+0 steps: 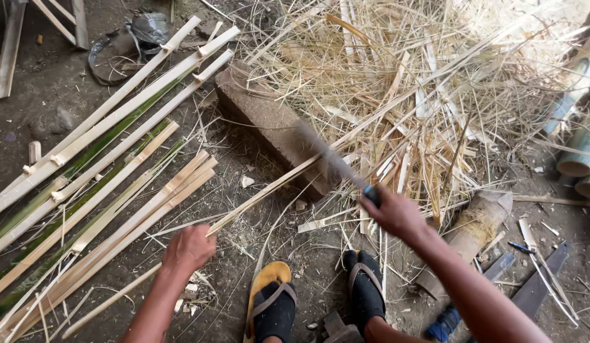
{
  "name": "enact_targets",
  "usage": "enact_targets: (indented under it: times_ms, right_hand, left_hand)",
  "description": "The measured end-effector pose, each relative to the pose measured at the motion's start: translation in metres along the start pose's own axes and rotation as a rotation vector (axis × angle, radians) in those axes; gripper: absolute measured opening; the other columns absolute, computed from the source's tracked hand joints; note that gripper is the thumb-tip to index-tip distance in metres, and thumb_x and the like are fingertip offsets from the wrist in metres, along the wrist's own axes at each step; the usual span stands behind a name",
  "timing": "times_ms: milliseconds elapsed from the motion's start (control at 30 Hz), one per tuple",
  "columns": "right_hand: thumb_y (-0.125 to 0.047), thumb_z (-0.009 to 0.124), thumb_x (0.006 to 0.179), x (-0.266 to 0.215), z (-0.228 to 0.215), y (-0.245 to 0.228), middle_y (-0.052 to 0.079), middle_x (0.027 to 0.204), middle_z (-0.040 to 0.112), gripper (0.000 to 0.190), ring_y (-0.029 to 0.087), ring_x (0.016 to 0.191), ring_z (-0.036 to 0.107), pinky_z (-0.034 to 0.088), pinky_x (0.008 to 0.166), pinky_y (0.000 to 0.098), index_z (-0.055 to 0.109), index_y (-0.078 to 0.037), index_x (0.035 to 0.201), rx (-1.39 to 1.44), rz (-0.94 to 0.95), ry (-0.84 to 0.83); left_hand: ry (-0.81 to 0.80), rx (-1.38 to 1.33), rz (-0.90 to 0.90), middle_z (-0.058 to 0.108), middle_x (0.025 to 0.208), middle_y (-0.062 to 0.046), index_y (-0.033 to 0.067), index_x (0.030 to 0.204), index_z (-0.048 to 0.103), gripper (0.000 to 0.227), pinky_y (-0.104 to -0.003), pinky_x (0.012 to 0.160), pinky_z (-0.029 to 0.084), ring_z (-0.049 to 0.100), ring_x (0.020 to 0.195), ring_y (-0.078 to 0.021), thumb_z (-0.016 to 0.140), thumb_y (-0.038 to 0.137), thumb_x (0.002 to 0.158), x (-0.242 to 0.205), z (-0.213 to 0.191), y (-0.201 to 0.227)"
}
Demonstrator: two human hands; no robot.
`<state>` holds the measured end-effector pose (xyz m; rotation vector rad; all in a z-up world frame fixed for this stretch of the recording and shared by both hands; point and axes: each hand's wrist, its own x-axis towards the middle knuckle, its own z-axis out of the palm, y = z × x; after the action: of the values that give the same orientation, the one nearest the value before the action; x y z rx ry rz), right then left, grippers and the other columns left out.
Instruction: The person uses a machete to split long bamboo poles into thin strips on a wooden block. They repeatedly strike the bamboo, peel away the outer layers, and separate the strips, then place the finished pieces aside.
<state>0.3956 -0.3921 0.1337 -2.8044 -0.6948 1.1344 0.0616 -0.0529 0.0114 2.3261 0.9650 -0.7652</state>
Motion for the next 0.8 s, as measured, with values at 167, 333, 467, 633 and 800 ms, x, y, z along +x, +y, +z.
enact_targets:
  times_ms: [167,333,467,633,800]
  right_hand:
    - [-0.061,0.047,0.098,0.007,0.024,0.009,0.003,0.069,0.063,0.050,0.013,0.047,0.054,0.050,0.041,0.0294,0.058,-0.016,0.114,-0.330,-0.213,-0.031]
    - [-0.063,0.044,0.102,0.046,-0.073,0.061,0.006,0.070,0.064,0.059,0.013,0.049,0.058,0.046,0.039,0.0279,0.062,-0.008,0.113,-0.197,0.120,0.297]
    - [-0.057,0.047,0.102,0.032,-0.044,0.035,0.008,0.069,0.064,0.053,0.016,0.051,0.055,0.047,0.041,0.0293,0.061,-0.007,0.111,0.041,0.085,0.153]
    - [-0.055,0.052,0.097,0.014,0.007,0.000,0.003,0.076,0.064,0.047,0.012,0.052,0.059,0.054,0.044,0.0267,0.058,-0.011,0.113,-0.307,-0.275,-0.038]
    - [-0.059,0.049,0.104,0.039,-0.083,0.066,0.006,0.070,0.065,0.053,0.013,0.047,0.051,0.043,0.043,0.0294,0.063,-0.010,0.118,-0.156,0.195,0.298]
  left_hand:
    - [-0.047,0.024,-0.032,0.045,0.055,0.004,0.0092,0.088,0.067,0.042,-0.033,0.044,0.031,0.037,0.047,-0.0115,0.046,0.041,0.105,-0.023,-0.011,-0.035]
    - [-0.049,0.028,-0.100,0.046,0.054,0.002,0.0135,0.090,0.064,0.038,-0.033,0.044,0.029,0.037,0.045,-0.0114,0.043,0.041,0.106,-0.040,-0.014,-0.048]
    - [-0.065,0.009,-0.006,0.046,0.056,0.005,0.0097,0.087,0.067,0.039,-0.031,0.044,0.027,0.036,0.046,-0.0098,0.047,0.038,0.105,0.003,-0.015,-0.015]
    - [-0.053,0.046,0.001,0.048,0.055,0.002,0.0100,0.089,0.065,0.038,-0.031,0.043,0.030,0.038,0.046,-0.0111,0.044,0.036,0.107,0.005,-0.014,-0.037]
    - [-0.072,-0.008,-0.079,0.050,0.055,0.003,0.0122,0.089,0.066,0.034,-0.031,0.042,0.032,0.040,0.046,-0.0111,0.045,0.034,0.104,-0.034,-0.005,-0.087]
